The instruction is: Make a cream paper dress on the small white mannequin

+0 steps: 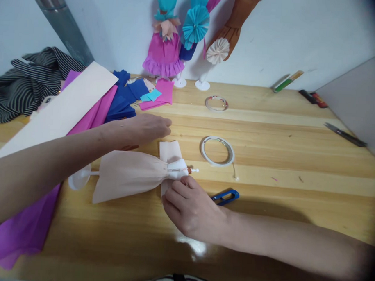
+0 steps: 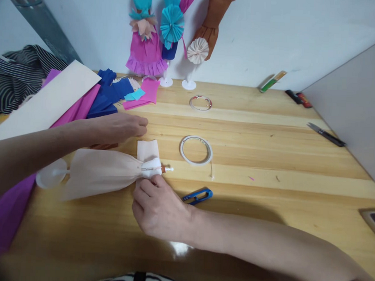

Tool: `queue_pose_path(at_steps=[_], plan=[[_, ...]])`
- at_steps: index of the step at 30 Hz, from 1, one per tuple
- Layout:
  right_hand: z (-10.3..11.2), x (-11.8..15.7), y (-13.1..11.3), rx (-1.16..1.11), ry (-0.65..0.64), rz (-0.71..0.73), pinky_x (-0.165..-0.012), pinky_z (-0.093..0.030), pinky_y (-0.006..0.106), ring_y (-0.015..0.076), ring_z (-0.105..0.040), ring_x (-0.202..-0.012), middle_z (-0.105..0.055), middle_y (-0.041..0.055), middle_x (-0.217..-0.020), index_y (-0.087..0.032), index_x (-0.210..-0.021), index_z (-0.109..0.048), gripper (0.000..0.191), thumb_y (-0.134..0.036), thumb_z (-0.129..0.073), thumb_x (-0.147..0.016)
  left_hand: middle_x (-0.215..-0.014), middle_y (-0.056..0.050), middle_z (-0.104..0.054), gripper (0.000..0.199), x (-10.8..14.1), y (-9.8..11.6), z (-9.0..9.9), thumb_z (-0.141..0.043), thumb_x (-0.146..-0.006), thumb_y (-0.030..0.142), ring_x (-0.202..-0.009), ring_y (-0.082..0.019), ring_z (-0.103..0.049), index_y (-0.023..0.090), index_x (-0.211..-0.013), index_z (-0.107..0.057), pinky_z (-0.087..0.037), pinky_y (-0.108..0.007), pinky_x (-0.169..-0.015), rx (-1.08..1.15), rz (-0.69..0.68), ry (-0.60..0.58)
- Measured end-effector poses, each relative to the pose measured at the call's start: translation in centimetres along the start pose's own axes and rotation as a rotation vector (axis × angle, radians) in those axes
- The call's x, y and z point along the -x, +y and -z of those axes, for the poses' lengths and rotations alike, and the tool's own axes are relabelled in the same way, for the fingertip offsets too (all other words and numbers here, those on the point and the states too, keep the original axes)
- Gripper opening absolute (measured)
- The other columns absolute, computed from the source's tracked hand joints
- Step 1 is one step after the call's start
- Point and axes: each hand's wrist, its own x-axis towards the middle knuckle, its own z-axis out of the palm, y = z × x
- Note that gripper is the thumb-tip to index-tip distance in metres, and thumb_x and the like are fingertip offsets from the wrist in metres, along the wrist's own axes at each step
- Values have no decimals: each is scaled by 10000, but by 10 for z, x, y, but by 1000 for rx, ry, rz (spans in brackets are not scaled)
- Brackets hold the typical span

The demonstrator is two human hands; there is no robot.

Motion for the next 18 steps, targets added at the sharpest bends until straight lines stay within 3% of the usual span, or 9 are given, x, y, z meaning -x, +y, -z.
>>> queue_pose_path(at_steps=[2,6,9,11,15,18], plan=[[-1,0,0,8,0,4,-603,-208,343,175,-361,-667,-534,50,-666,-145,-637,-602,241,-46,-518,-840,-706,-20,-571,216,1,5,6,-454,-660,-44,-553,-102,-426,133,-635,-575,-273,-247,-538,-35,57,-83],[0,-1,-2,4,-7,-4,-605,-225,343,177,-387,-677,-548,49,-674,-137,-687,-628,206,-58,-523,-846,-688,-22,-607,103,4,15,16,-526,-741,93,-578,-117,-491,131,-735,-621,-280,-235,-519,55,343,-255],[12,-2,3,-101,-22,-53,-616,-279,351,189,-426,-698,-580,57,-713,-124,-812,-664,182,-227,-537,-890,-629,-24,-616,155,6,16,12,-581,-774,276,-527,-124,-493,135,-751,-642,-278,-246,-494,224,447,-284],[22,-3,16,-175,23,-158,-632,-329,357,196,-455,-707,-606,71,-747,-120,-890,-671,267,-349,-532,-895,-603,-29,-618,202,6,15,5,-595,-769,325,-532,-130,-508,139,-703,-638,-285,-249,-497,290,453,-238],[29,-4,61,-246,177,-471,-645,-415,317,185,-544,-735,-641,91,-830,-135,-951,-663,182,-239,-542,-865,-515,-15,-578,225,2,13,-8,-609,-754,318,-512,-130,-508,146,-607,-613,-292,-249,-498,367,505,-206],[23,-4,87,-323,107,-726,-565,-398,268,135,-526,-599,-645,38,-767,-165,-884,-663,124,-185,-592,-784,-495,6,-547,155,-2,15,-13,-637,-716,241,-503,-117,-487,144,-599,-612,-296,-239,-498,376,567,-163]])
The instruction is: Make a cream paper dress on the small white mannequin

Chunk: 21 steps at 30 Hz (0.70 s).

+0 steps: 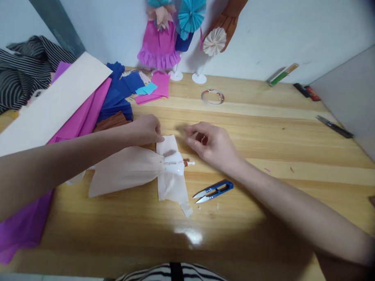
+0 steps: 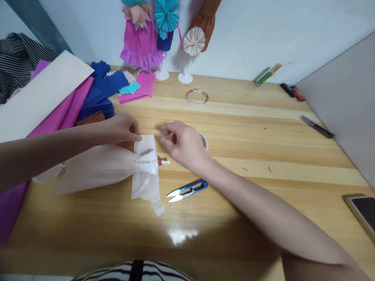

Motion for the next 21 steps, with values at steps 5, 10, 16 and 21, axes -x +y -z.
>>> queue_pose_path(at_steps=[5,10,16,21], plan=[[-3,8,0,-77,-64,158,-549,-404,246,113,-525,-588,-627,28,-765,-159,-928,-663,195,-108,-549,-778,-500,18,-552,95,2,2,-5,-647,-687,159,-493,-104,-497,143,-609,-597,-322,-221,-490,120,9,59],[1,17,-1,-91,-72,215,-567,-430,254,117,-543,-625,-648,49,-841,-173,-967,-668,239,-93,-526,-792,-486,28,-561,86,4,-1,-9,-611,-681,80,-459,-109,-543,149,-658,-566,-383,-208,-459,391,9,57],[-8,-6,16,-238,-63,-221,-570,-456,264,106,-550,-589,-694,72,-938,-155,-1120,-649,354,-187,-611,-770,-578,28,-590,178,9,-5,-7,-628,-667,90,-502,-104,-543,127,-840,-637,-387,-212,-467,387,-88,108],[-17,-23,14,-392,-146,-312,-615,-486,265,122,-589,-648,-672,84,-882,-85,-1212,-591,493,-166,-650,-729,-663,12,-625,195,21,-8,-7,-639,-692,142,-603,-114,-577,129,-882,-678,-409,-217,-537,232,-195,207]])
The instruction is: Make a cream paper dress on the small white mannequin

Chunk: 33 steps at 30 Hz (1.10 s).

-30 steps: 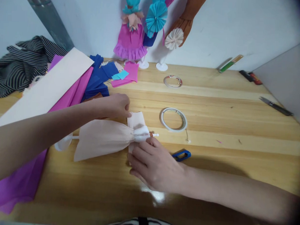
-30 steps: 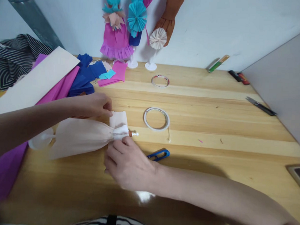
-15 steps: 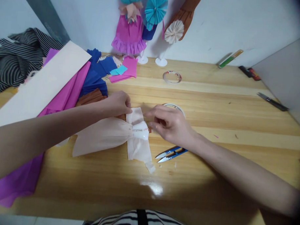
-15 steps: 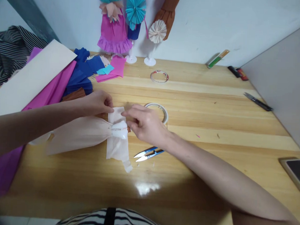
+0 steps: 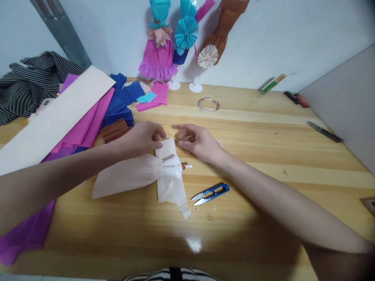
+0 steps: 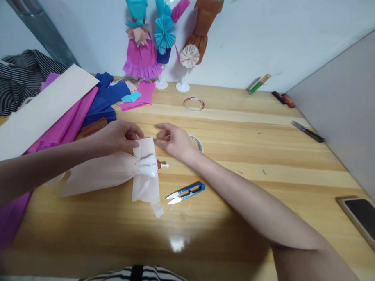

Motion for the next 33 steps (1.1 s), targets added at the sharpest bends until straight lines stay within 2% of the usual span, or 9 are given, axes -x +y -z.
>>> queue_pose_path(at_steps=[4,9,12,15,19,22,26,29,33], plan=[[-8,-4,-7,-94,-44,-32,-655,-492,269,115,-586,-636,-639,24,-743,-76,-1163,-610,481,-96,-660,-685,-706,3,-668,204,6,0,-2,-618,-715,137,-643,-120,-612,141,-907,-683,-425,-220,-581,-43,-68,42],[-13,-3,-10,-149,-17,0,-567,-433,235,78,-496,-538,-543,-55,-608,-139,-993,-679,341,-82,-632,-660,-748,-16,-688,230,10,-1,-4,-600,-734,170,-665,-136,-622,142,-948,-680,-424,-236,-596,-101,-38,73],[-12,4,-10,-175,-9,29,-543,-408,231,72,-472,-527,-531,-56,-606,-146,-946,-683,275,-137,-633,-675,-712,-12,-670,275,11,-6,-5,-637,-704,232,-621,-136,-601,135,-956,-687,-407,-233,-546,-49,-17,32],[-12,11,-10,-165,4,41,-508,-383,226,73,-463,-513,-550,-42,-608,-145,-886,-677,209,-192,-638,-686,-632,12,-631,239,11,-11,-8,-659,-669,259,-553,-122,-559,138,-872,-694,-362,-223,-484,41,11,-36],[-15,19,-10,-150,26,56,-471,-387,215,74,-470,-486,-558,-40,-598,-155,-894,-669,214,-208,-636,-690,-582,28,-599,98,14,-12,-11,-647,-682,243,-538,-103,-524,146,-689,-644,-345,-218,-500,54,-28,29],[-16,25,-11,-130,18,64,-450,-395,209,76,-494,-450,-572,-42,-571,-165,-876,-663,176,-187,-616,-708,-626,13,-638,77,19,-6,-10,-631,-712,222,-602,-122,-561,149,-690,-643,-373,-237,-569,-48,-86,85],[-14,34,-16,-66,30,109,-430,-362,198,80,-504,-424,-562,-45,-514,-168,-750,-627,50,-140,-591,-732,-718,-22,-682,69,26,2,-10,-617,-747,196,-689,-150,-594,145,-712,-648,-396,-269,-655,-171,-114,110],[-12,40,-18,-4,51,177,-456,-362,210,91,-511,-458,-571,-29,-533,-165,-698,-606,74,-116,-578,-747,-723,-19,-676,69,30,4,-13,-608,-759,173,-700,-150,-592,150,-701,-637,-396,-267,-659,-230,-174,134],[-13,47,-17,174,117,398,-509,-363,224,101,-508,-551,-588,3,-634,-158,-660,-607,141,-66,-546,-747,-735,-38,-659,112,38,1,-18,-579,-797,156,-747,-172,-581,156,-702,-637,-376,-273,-635,-438,-318,204]])
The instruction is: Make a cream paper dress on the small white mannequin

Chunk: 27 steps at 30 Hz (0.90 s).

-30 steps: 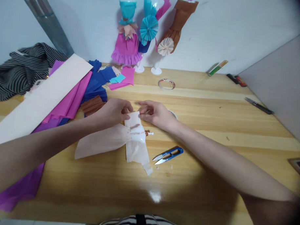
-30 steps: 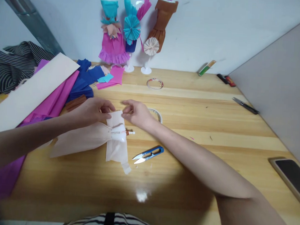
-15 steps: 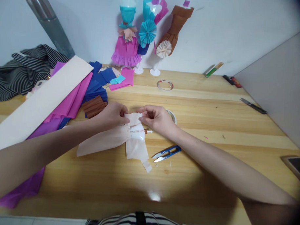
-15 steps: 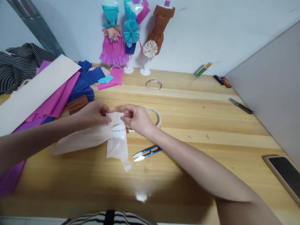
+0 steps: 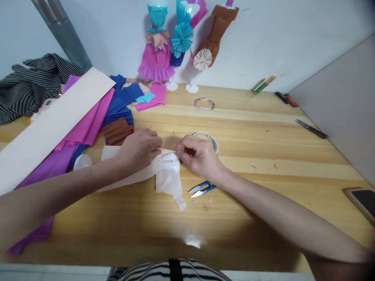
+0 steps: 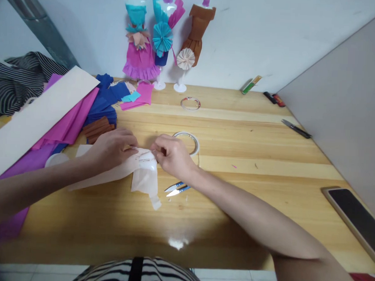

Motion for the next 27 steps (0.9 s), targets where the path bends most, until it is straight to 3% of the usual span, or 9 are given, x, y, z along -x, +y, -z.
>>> queue_pose_path(at_steps=[4,9,15,20,23,27], plan=[[-1,6,-1,85,30,148,-562,-405,233,122,-548,-641,-608,31,-714,-159,-704,-608,170,-62,-501,-794,-721,-52,-648,183,9,4,-1,-545,-858,184,-722,-186,-560,155,-699,-629,-352,-302,-617,-160,-140,28],[-1,8,0,131,32,197,-589,-431,246,137,-562,-685,-612,50,-749,-153,-715,-606,195,-51,-475,-817,-731,-46,-662,229,15,11,4,-492,-904,196,-705,-181,-565,157,-741,-648,-354,-308,-627,-174,-199,-8],[8,21,-7,163,46,245,-555,-458,249,125,-554,-663,-631,82,-912,-151,-956,-620,162,-104,-522,-836,-709,-44,-670,276,19,11,5,-468,-908,169,-683,-177,-564,158,-703,-653,-346,-313,-616,-200,-250,-34],[14,50,-26,307,-170,343,-677,-501,309,201,-599,-865,-634,105,-934,-138,-982,-612,190,-276,-572,-858,-761,-50,-687,256,21,8,-1,-476,-908,178,-721,-185,-596,152,-746,-673,-367,-310,-625,-135,-211,-26],[8,62,-33,391,-316,335,-656,-477,310,197,-572,-799,-617,87,-880,-141,-918,-630,172,-275,-542,-858,-771,-50,-689,248,22,9,-3,-483,-909,195,-722,-188,-602,148,-758,-674,-380,-313,-632,-104,-199,-4],[-2,66,-34,475,-331,342,-629,-436,299,173,-510,-696,-595,72,-799,-145,-783,-632,189,-218,-489,-884,-770,-50,-685,237,23,11,-5,-500,-908,216,-741,-200,-612,147,-764,-675,-397,-320,-639,-99,-183,11]])
